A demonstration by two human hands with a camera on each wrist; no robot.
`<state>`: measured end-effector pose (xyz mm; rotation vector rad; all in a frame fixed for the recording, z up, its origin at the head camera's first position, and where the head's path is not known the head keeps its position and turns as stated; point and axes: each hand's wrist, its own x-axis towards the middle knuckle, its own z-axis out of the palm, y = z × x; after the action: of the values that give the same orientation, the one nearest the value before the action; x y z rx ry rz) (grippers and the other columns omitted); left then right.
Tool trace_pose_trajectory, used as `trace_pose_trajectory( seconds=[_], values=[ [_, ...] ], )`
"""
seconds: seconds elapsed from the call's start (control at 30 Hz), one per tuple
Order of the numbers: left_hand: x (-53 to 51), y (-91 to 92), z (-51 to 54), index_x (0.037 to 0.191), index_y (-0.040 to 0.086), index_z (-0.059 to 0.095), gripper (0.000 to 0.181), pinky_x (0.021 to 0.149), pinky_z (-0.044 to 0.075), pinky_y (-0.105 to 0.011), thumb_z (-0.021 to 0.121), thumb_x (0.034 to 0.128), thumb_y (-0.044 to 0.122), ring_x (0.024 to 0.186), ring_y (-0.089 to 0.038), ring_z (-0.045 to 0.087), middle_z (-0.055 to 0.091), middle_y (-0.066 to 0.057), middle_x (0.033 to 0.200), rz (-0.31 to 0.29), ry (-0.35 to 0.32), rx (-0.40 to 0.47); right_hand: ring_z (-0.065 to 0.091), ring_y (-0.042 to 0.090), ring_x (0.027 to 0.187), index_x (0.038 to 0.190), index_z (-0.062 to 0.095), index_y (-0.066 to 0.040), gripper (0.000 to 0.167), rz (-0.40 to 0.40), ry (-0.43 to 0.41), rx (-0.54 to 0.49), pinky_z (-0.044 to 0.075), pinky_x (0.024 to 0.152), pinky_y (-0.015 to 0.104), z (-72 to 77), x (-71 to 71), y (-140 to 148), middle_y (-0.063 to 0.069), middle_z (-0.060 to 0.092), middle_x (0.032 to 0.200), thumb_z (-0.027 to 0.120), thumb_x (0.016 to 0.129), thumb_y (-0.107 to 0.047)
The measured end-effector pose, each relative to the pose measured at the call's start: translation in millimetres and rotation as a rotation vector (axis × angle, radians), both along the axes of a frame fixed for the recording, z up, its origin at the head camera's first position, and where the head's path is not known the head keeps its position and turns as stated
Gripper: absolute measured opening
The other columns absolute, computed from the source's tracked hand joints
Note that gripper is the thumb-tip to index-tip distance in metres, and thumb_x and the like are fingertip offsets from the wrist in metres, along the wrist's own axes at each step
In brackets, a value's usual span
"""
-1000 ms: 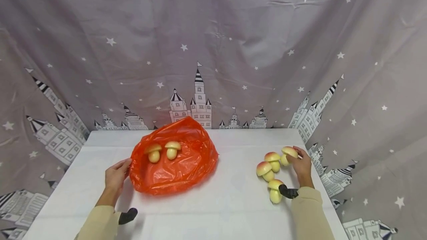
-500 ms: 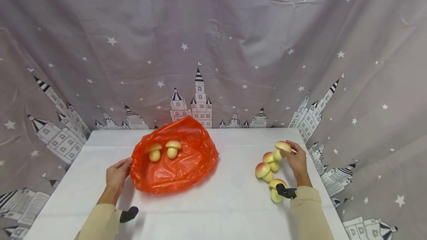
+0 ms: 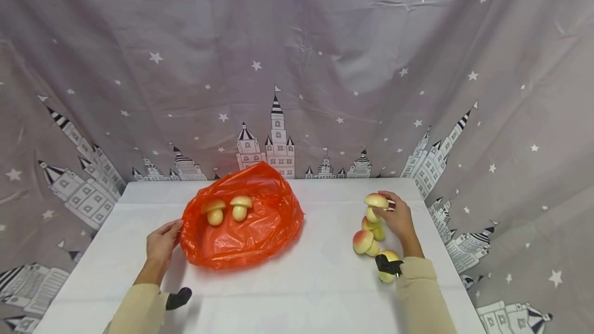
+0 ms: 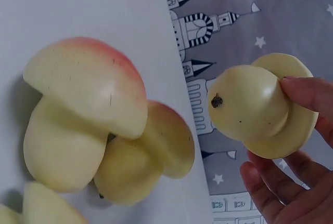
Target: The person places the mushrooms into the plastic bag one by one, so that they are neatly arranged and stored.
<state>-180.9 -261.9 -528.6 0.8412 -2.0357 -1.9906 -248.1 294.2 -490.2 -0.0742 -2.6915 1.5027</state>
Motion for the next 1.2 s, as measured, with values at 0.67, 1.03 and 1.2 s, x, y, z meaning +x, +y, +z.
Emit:
trace_pose_trajectory(
  seconds=[0.67,1.03,1.2],
  values=[
    [1.3,-0.7,2.1,0.130,-0.005,0.056,0.047,0.072,0.050,-0.009,0.058,0.0968,0.029,0.077,0.004,0.058,0.059,0.014,0.089,0.001,-0.018,-0.020,0.056,0.043,0.113,0.132,0.054,-0.001,0.049,0.172,0.028,-0.040,0.051,0.088,0.044,2.3,-7.2,-48.5,0.025,0.053,0.129,0.070,0.085,-0.004],
    [-1.8,0.1,2.3,0.130,-0.004,0.056,0.049,0.074,0.049,-0.007,0.059,0.0959,0.031,0.079,0.006,0.058,0.061,0.007,0.098,-0.008,-0.017,-0.024,0.057,0.042,0.112,0.130,0.055,0.000,0.048,0.215,0.020,0.007,0.053,0.088,0.045,7.0,-12.6,-73.8,0.024,0.055,0.127,0.070,0.085,-0.006],
    [-2.3,-0.1,2.4,0.130,-0.006,0.055,0.049,0.072,0.049,-0.008,0.060,0.0958,0.029,0.076,0.006,0.058,0.060,0.013,0.089,-0.002,-0.012,-0.015,0.059,0.040,0.108,0.128,0.056,-0.002,0.047,0.220,0.028,0.013,0.052,0.089,0.046,6.1,-15.5,-85.3,0.022,0.057,0.124,0.070,0.084,-0.008]
  ],
)
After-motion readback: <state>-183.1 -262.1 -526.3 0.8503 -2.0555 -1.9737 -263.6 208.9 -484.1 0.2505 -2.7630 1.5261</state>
